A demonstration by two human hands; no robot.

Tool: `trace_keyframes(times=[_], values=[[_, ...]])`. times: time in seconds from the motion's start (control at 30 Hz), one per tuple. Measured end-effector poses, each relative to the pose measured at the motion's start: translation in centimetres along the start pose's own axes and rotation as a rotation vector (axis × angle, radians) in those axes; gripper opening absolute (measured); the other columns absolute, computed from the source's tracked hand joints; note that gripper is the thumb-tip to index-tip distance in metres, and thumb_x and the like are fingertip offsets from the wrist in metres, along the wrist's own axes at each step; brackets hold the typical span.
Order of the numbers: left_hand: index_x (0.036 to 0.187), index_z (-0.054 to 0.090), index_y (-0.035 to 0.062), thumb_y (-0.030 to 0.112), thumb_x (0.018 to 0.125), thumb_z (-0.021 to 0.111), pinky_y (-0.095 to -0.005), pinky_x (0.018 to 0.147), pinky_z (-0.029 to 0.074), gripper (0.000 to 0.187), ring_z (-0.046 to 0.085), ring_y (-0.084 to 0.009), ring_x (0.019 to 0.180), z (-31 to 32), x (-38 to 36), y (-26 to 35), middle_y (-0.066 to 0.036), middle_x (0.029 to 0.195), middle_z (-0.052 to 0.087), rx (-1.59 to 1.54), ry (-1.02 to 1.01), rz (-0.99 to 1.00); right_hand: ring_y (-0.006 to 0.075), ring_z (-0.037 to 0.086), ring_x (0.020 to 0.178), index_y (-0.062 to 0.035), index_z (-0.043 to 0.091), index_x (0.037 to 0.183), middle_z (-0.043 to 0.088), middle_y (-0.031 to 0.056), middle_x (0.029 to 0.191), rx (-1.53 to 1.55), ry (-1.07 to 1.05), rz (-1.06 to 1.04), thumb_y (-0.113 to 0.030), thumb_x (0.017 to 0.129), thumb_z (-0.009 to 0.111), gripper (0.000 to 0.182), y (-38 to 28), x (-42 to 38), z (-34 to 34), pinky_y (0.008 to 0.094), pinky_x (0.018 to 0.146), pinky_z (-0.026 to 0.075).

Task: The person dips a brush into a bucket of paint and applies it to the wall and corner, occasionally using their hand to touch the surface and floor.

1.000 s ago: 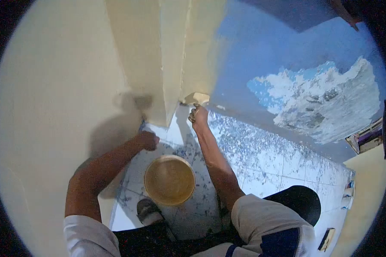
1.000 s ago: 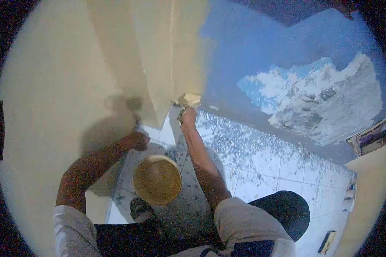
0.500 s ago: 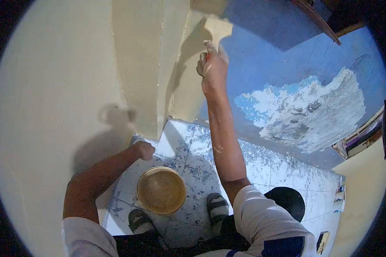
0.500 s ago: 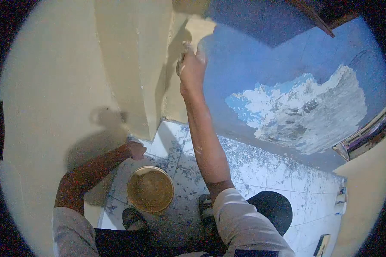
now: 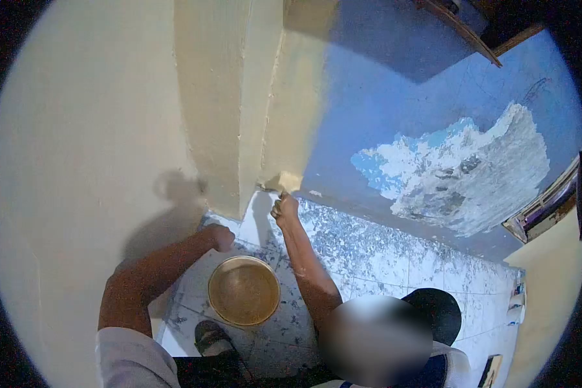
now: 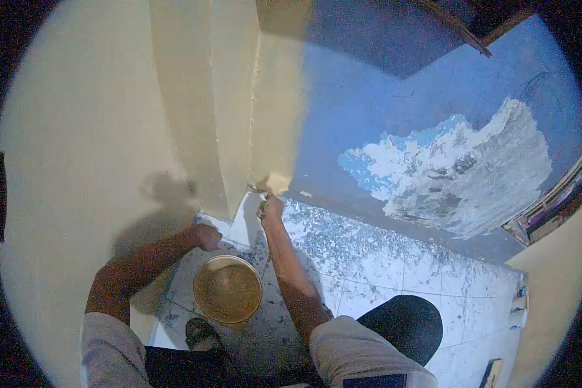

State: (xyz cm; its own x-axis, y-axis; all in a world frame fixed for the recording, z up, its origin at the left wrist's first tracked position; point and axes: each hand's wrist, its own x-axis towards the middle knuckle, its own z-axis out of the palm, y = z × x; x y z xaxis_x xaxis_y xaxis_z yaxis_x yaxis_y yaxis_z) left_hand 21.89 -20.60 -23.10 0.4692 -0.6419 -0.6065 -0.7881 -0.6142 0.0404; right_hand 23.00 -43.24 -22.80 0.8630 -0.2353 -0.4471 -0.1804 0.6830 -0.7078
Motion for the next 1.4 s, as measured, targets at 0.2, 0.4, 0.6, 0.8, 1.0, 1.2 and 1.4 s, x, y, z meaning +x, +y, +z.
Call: trace_keyframes(times=[0.2,0.4,0.6,0.8,1.0,1.2,1.4], values=[[0.097,0.066,0.0022,0.029,0.077,0.058,-0.0446,0.081,0.051,0.035,0.063,-0.0328,0.095,0.4,-0.5,0.8,-0.019,0.100,0.066,0.039,-0.040,0.045,0.0116,0.033,0.040,-0.0148,0.046,0.076,0.034,-0.0031,0.052,-0.127,-0.126,-0.308,-0.022,0.091,0.046,0.017,-10.0,-4.8,6.8,0.0261,0.037,0.025],[0.090,0.067,0.0024,0.029,0.077,0.058,-0.0463,0.076,0.052,0.031,0.065,-0.0337,0.087,-1.1,-1.2,1.0,-0.018,0.092,0.067,-0.025,0.091,0.135,0.0101,0.034,0.043,-0.0142,0.048,0.079,0.036,-0.0033,0.055,-0.220,-0.296,-0.632,-0.023,0.093,0.048,0.017,-22.3,-12.3,17.8,0.0243,0.041,0.027],[0.089,0.068,0.0037,0.025,0.074,0.056,-0.0466,0.072,0.052,0.028,0.065,-0.0349,0.083,-1.3,-0.8,0.8,-0.020,0.088,0.066,-0.002,0.203,0.169,0.0108,0.034,0.043,-0.0129,0.045,0.079,0.036,-0.0027,0.055,-0.223,-0.472,-0.829,-0.025,0.093,0.048,0.018,-30.2,-14.9,24.9,0.0247,0.041,0.026],[0.088,0.068,0.0033,0.024,0.073,0.056,-0.0457,0.072,0.052,0.028,0.065,-0.0338,0.083,-2.6,-0.9,1.5,-0.020,0.089,0.066,0.036,0.108,0.104,0.0092,0.033,0.043,-0.0144,0.044,0.078,0.035,-0.0030,0.055,-0.165,-0.253,-0.729,-0.030,0.091,0.053,0.022,-23.7,-11.5,20.3,0.0245,0.041,0.027],[0.082,0.068,0.0025,0.023,0.071,0.056,-0.0458,0.069,0.053,0.026,0.066,-0.0330,0.082,-1.6,-1.9,0.7,-0.019,0.087,0.067,-0.050,0.247,0.153,0.0093,0.034,0.040,-0.0143,0.046,0.079,0.035,-0.0030,0.054,-0.044,-0.079,-0.324,-0.028,0.091,0.054,0.020,-7.1,-4.1,8.1,0.0251,0.036,0.027],[0.087,0.068,0.0029,0.021,0.070,0.056,-0.0432,0.070,0.053,0.027,0.066,-0.0311,0.084,0.6,-0.9,-1.3,-0.018,0.090,0.067,-0.055,0.185,0.124,0.0108,0.036,0.040,-0.0135,0.050,0.075,0.035,-0.0021,0.051,-0.151,-0.106,-0.111,-0.023,0.093,0.043,0.021,-3.0,-3.5,7.6,0.0269,0.037,0.026],[0.087,0.062,0.0069,0.032,0.072,0.058,-0.0467,0.068,0.050,0.029,0.063,-0.0314,0.084,3.2,2.1,-3.1,-0.013,0.087,0.065,0.057,0.211,0.156,0.0107,0.037,0.044,-0.0110,0.052,0.076,0.040,-0.0007,0.058,-0.200,-0.193,-0.504,-0.018,0.089,0.046,0.016,-15.3,-9.2,19.3,0.0266,0.042,0.030]])
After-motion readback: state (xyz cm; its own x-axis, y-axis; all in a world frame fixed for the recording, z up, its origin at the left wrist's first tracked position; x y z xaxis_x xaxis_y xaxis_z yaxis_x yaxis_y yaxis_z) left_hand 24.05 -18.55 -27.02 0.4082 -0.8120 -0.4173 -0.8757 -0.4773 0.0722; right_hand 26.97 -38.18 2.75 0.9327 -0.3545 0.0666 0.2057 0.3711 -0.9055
